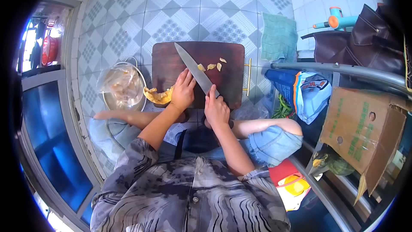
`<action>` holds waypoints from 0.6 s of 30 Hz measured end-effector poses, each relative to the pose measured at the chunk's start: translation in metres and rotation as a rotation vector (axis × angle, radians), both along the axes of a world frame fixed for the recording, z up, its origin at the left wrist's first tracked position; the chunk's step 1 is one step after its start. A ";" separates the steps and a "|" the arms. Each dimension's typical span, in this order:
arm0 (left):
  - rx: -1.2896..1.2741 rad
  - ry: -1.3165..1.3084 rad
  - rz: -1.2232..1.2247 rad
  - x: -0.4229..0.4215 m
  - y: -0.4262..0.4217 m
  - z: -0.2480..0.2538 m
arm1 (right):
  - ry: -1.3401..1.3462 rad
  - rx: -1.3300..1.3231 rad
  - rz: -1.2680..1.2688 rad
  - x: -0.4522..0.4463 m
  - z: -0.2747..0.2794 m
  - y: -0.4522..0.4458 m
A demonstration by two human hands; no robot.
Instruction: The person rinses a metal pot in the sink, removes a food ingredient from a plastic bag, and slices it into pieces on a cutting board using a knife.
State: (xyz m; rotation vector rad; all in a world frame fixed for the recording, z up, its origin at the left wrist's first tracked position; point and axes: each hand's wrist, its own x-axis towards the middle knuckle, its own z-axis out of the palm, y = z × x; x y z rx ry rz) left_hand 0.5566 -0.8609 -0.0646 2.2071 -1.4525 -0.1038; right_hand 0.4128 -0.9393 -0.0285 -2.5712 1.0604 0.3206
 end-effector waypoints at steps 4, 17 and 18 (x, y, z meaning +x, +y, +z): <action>-0.012 0.020 0.004 -0.001 0.000 -0.005 | -0.121 0.040 -0.013 0.049 -0.001 -0.007; 0.005 0.013 0.011 -0.001 -0.001 -0.004 | -0.049 0.005 -0.006 0.025 0.000 -0.008; 0.005 0.016 0.010 -0.003 -0.001 -0.004 | -0.108 0.034 -0.017 0.037 0.001 -0.010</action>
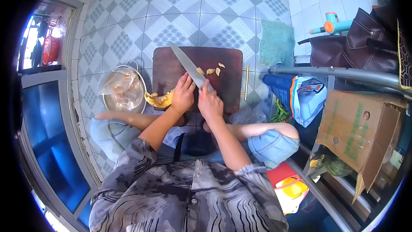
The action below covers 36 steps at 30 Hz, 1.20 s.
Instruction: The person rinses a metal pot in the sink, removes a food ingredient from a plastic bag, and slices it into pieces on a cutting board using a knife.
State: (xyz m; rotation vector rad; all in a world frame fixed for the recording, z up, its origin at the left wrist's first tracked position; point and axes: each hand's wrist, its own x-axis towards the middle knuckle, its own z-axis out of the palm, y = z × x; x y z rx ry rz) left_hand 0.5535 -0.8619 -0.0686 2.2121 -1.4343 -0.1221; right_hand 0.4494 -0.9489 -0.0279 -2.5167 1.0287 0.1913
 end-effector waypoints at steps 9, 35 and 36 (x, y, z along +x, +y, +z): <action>0.018 -0.003 -0.005 0.001 -0.001 0.003 | 0.100 -0.027 -0.003 -0.049 0.001 0.006; -0.074 0.017 0.031 0.001 -0.003 0.005 | 0.031 -0.018 0.018 -0.002 -0.002 -0.005; -0.040 0.016 0.020 0.000 -0.004 0.004 | 0.064 -0.058 0.023 -0.019 -0.001 -0.004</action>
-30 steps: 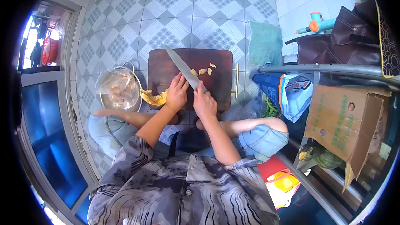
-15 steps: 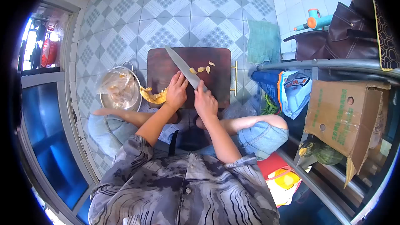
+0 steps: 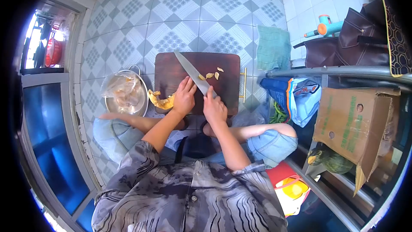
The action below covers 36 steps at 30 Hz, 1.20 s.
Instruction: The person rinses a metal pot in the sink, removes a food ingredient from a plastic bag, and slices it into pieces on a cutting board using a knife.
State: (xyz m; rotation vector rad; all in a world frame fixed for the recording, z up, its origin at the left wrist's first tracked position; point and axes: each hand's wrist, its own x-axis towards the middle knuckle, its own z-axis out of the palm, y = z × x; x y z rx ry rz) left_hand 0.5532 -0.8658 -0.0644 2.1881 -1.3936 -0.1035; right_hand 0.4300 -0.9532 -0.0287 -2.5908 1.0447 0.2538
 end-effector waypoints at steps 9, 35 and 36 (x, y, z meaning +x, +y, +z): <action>-0.070 -0.013 0.004 -0.001 0.003 0.001 | -0.182 0.410 -0.249 -0.040 0.006 -0.022; -0.041 0.014 -0.012 0.000 0.004 -0.005 | -0.072 0.110 0.060 0.029 0.004 0.002; -0.040 0.011 -0.009 0.001 0.003 -0.003 | -0.085 0.104 0.052 0.026 0.005 0.003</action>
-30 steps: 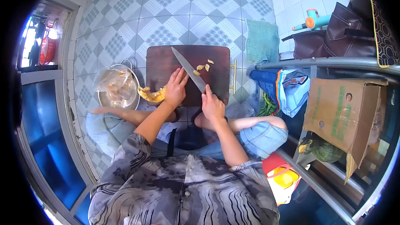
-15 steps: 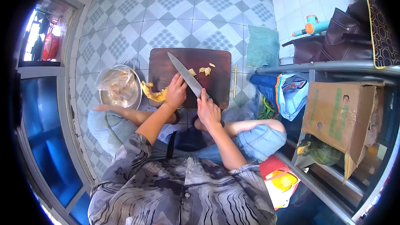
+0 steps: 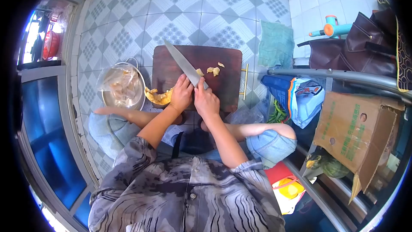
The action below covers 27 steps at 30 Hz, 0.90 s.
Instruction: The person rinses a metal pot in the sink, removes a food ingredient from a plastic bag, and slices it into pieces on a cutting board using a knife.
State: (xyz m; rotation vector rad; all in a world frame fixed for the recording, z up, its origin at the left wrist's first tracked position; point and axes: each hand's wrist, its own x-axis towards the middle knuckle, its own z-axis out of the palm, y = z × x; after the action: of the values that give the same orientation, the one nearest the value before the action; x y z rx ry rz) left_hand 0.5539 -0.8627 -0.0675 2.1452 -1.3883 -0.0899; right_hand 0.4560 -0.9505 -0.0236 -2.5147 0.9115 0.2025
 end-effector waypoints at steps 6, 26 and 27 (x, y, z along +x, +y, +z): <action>0.023 -0.026 -0.018 0.003 0.000 0.002 | 0.159 -0.062 -0.067 -0.060 -0.002 0.018; 0.006 -0.044 -0.020 0.000 0.001 -0.001 | 0.014 -0.042 -0.064 0.011 -0.007 0.004; -0.006 -0.064 -0.012 0.000 0.000 -0.004 | 0.025 -0.032 -0.070 0.012 -0.005 0.006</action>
State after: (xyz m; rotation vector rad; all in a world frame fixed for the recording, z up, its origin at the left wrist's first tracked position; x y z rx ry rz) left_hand 0.5537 -0.8627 -0.0716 2.1521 -1.4352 -0.0221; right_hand 0.4676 -0.9447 -0.0288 -2.5101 1.0192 0.1990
